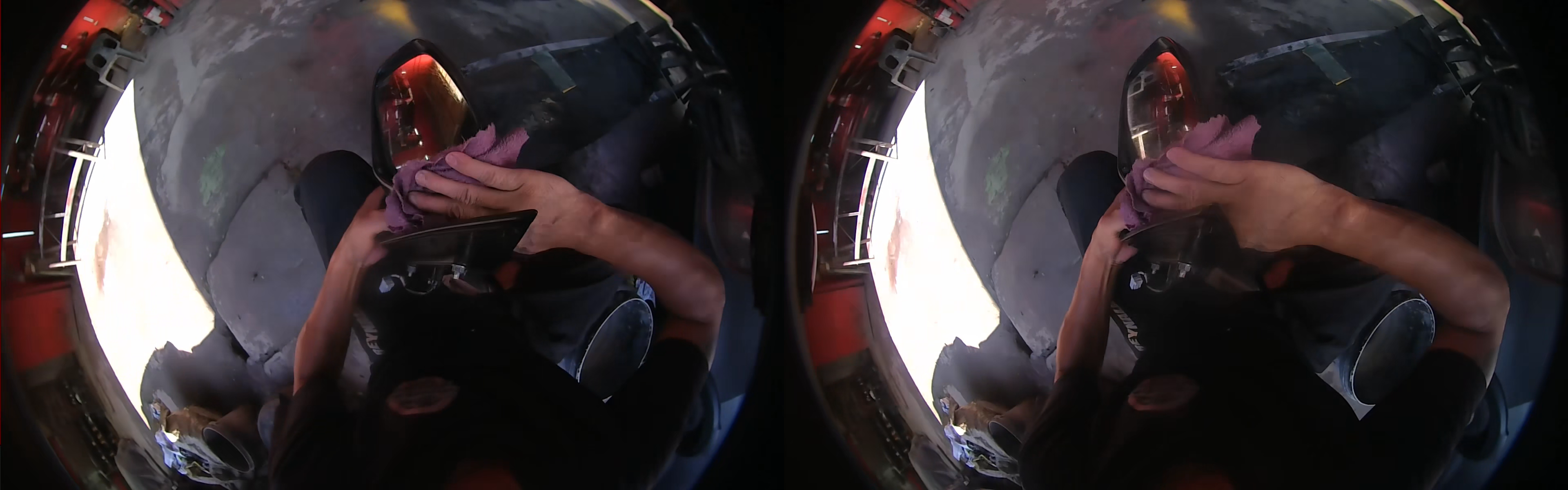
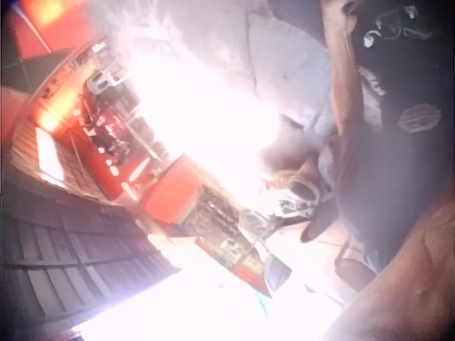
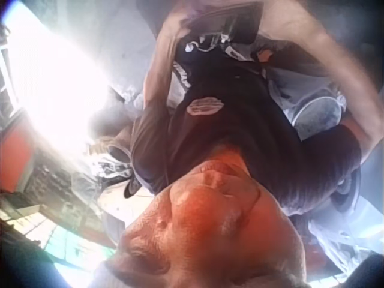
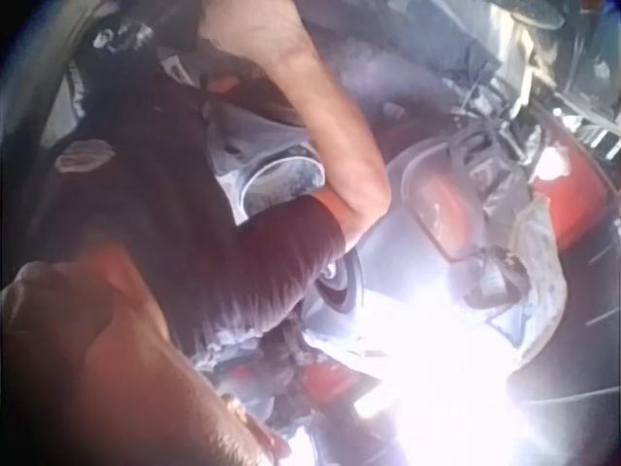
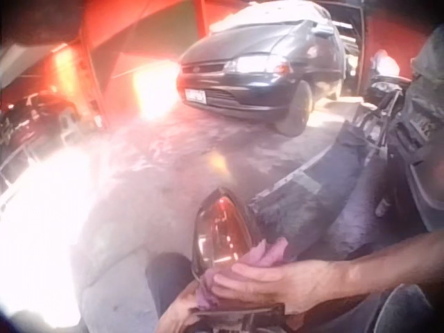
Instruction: The person cleans a detached car side mirror using a purple cloth and a spray bottle. They wipe the mirror housing and glass, then spray cleaner and continue wiping. The person also wipes the floor mat with a white cloth.
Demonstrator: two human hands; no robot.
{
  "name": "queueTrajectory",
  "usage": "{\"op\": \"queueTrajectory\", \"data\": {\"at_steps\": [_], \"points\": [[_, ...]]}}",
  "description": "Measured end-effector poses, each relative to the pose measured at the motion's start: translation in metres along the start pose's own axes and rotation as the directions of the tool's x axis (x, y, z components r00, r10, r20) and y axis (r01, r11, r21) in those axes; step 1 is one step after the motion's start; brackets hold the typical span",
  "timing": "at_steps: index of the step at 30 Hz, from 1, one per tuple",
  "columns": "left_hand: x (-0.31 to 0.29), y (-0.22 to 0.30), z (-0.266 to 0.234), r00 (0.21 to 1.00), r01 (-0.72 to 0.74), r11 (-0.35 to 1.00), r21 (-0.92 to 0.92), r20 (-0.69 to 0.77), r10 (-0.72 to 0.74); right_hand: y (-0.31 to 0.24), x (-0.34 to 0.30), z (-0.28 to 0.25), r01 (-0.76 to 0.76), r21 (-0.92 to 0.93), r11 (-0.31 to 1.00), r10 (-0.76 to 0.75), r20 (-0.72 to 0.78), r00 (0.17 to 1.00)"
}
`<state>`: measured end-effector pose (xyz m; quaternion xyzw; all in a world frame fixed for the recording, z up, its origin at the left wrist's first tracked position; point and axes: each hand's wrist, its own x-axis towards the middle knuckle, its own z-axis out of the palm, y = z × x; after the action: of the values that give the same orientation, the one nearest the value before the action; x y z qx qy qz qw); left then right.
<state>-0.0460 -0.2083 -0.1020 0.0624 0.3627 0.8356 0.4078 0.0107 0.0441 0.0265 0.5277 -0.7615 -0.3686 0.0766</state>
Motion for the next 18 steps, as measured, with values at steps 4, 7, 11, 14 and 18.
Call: {"op": "queueTrajectory", "data": {"at_steps": [4,7,11,14,18], "points": [[-0.003,0.003,0.002,0.991,-0.091,0.995,0.046,0.103,0.085,0.022,-0.016,-0.01,-0.112,0.204,0.973,0.132,-0.086,0.988],[0.0,0.001,0.0,1.0,-0.008,0.996,0.091,-0.012,0.01,0.013,-0.009,-0.001,-0.097,0.274,0.957,0.144,-0.159,0.977],[0.006,-0.009,-0.001,0.995,-0.001,0.999,0.049,-0.102,0.006,-0.006,0.008,0.021,-0.014,0.059,0.998,0.028,-0.253,0.967],[0.004,-0.007,-0.006,0.996,0.016,0.998,0.066,-0.09,-0.01,-0.002,-0.009,0.03,-0.055,0.296,0.954,0.152,-0.316,0.937],[0.0,-0.008,-0.01,0.993,0.06,0.998,0.001,-0.106,-0.059,0.013,-0.04,0.034,-0.272,0.641,0.717,0.554,-0.289,0.781]]}}
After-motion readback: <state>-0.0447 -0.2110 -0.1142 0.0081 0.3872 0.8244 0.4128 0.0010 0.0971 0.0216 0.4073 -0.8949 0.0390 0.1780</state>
